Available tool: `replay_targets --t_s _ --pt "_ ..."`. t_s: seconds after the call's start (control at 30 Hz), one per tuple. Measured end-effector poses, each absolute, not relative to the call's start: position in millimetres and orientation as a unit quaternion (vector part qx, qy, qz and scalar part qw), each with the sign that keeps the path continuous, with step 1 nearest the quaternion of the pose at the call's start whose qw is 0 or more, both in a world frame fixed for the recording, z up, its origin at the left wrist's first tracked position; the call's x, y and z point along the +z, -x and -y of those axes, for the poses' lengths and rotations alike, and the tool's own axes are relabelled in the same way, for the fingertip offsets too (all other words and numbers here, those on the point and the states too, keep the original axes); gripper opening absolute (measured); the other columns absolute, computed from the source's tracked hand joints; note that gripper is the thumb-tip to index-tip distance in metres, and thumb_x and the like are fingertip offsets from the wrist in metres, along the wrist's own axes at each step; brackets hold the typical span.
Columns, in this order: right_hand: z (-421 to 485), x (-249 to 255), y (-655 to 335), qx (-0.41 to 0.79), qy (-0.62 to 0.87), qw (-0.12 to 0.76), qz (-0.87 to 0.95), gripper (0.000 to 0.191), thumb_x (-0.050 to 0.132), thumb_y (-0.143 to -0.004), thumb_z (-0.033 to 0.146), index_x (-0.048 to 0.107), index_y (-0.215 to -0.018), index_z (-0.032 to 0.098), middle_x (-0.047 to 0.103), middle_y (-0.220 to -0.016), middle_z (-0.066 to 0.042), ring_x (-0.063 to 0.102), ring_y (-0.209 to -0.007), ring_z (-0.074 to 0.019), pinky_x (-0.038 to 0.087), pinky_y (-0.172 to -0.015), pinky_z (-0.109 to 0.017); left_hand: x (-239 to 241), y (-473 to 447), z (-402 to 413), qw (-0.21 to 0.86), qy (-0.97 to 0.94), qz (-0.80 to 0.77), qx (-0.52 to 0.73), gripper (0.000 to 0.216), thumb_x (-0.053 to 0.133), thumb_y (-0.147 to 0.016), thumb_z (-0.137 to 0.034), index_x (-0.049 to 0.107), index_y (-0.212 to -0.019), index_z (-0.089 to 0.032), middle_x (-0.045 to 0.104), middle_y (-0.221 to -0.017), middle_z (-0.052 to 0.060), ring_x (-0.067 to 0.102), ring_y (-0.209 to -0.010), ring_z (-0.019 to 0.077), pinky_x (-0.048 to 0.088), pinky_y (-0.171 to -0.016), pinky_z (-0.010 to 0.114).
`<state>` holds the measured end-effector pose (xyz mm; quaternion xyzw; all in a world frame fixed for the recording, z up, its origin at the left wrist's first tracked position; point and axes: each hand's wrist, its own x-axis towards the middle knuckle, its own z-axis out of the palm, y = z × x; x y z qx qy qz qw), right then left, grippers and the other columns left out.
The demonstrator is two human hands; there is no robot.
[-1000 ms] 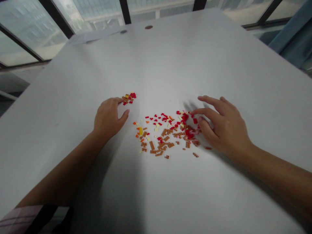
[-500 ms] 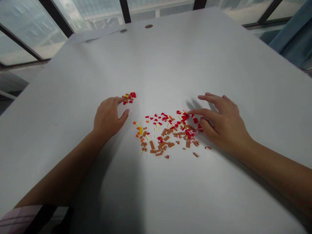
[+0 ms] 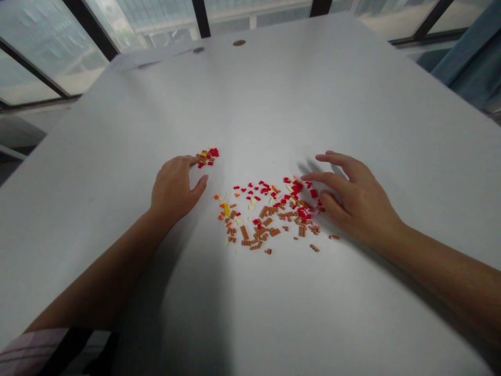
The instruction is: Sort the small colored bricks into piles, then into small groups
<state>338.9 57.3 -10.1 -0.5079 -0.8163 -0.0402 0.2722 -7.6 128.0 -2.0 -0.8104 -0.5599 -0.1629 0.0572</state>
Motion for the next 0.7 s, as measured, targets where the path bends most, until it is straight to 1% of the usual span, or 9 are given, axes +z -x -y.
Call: replay_targets --t_s 0.07,0.17,0.23,0.37,0.57,0.7 --pt "-57.1 -9.1 -339.3 -0.028 0.482 0.265 0.835 0.033 0.047 -0.092 0.019 0.067 -0.118 0.025 0.055 -0.14 -0.015 0.05 -0.134 -0.0363 0.046 -0.105 -0.059 -1.7 7.3 -127.7 0.057 0.81 0.56 -0.164 0.039 0.051 -0.092 -0.038 0.057 -0.121 -0.013 0.064 -0.126 0.018 0.058 -0.118 0.0336 0.044 -0.106 0.049" --pt "-56.7 -8.0 -339.2 -0.028 0.456 0.252 0.853 0.036 0.047 -0.092 0.019 0.067 -0.121 0.027 0.051 -0.143 -0.014 0.047 -0.137 -0.0377 0.045 -0.105 -0.061 -1.4 7.1 -127.6 0.055 0.81 0.56 -0.164 0.039 0.051 -0.092 -0.038 0.056 -0.121 -0.013 0.064 -0.125 0.018 0.058 -0.117 0.0338 0.044 -0.106 0.049" --pt "-56.5 -7.1 -338.7 -0.029 0.453 0.244 0.857 0.037 0.046 -0.092 0.018 0.068 -0.121 0.028 0.051 -0.143 -0.015 0.045 -0.138 -0.0385 0.045 -0.105 -0.062 -1.3 7.2 -127.8 0.055 0.81 0.561 -0.164 0.039 0.051 -0.092 -0.038 0.057 -0.121 -0.014 0.064 -0.125 0.018 0.058 -0.117 0.0339 0.044 -0.106 0.049" --pt "-55.8 -5.1 -337.1 -0.014 0.461 0.226 0.858 0.04 0.048 -0.091 0.017 0.068 -0.122 0.033 0.049 -0.145 -0.012 0.042 -0.14 -0.0385 0.042 -0.106 -0.064 -1.4 7.5 -128.1 0.057 0.81 0.561 -0.161 0.041 0.051 -0.092 -0.039 0.057 -0.122 -0.012 0.064 -0.125 0.018 0.058 -0.118 0.034 0.044 -0.106 0.049" --pt "-54.9 -3.0 -335.4 -0.012 0.459 0.232 0.857 0.042 0.051 -0.089 0.017 0.068 -0.123 0.036 0.047 -0.148 -0.01 0.042 -0.139 -0.0417 0.038 -0.106 -0.069 -1.7 7.5 -128.0 0.052 0.808 0.563 -0.166 0.04 0.05 -0.092 -0.039 0.057 -0.122 -0.014 0.064 -0.125 0.018 0.058 -0.118 0.0337 0.044 -0.105 0.049" --pt "-54.8 -3.0 -336.1 -0.007 0.459 0.227 0.859 0.043 0.051 -0.089 0.017 0.068 -0.124 0.038 0.046 -0.15 -0.008 0.042 -0.139 -0.0415 0.036 -0.108 -0.069 -1.5 7.6 -128.0 0.049 0.808 0.563 -0.166 0.039 0.051 -0.092 -0.039 0.057 -0.121 -0.014 0.064 -0.125 0.018 0.058 -0.118 0.0333 0.044 -0.106 0.049"
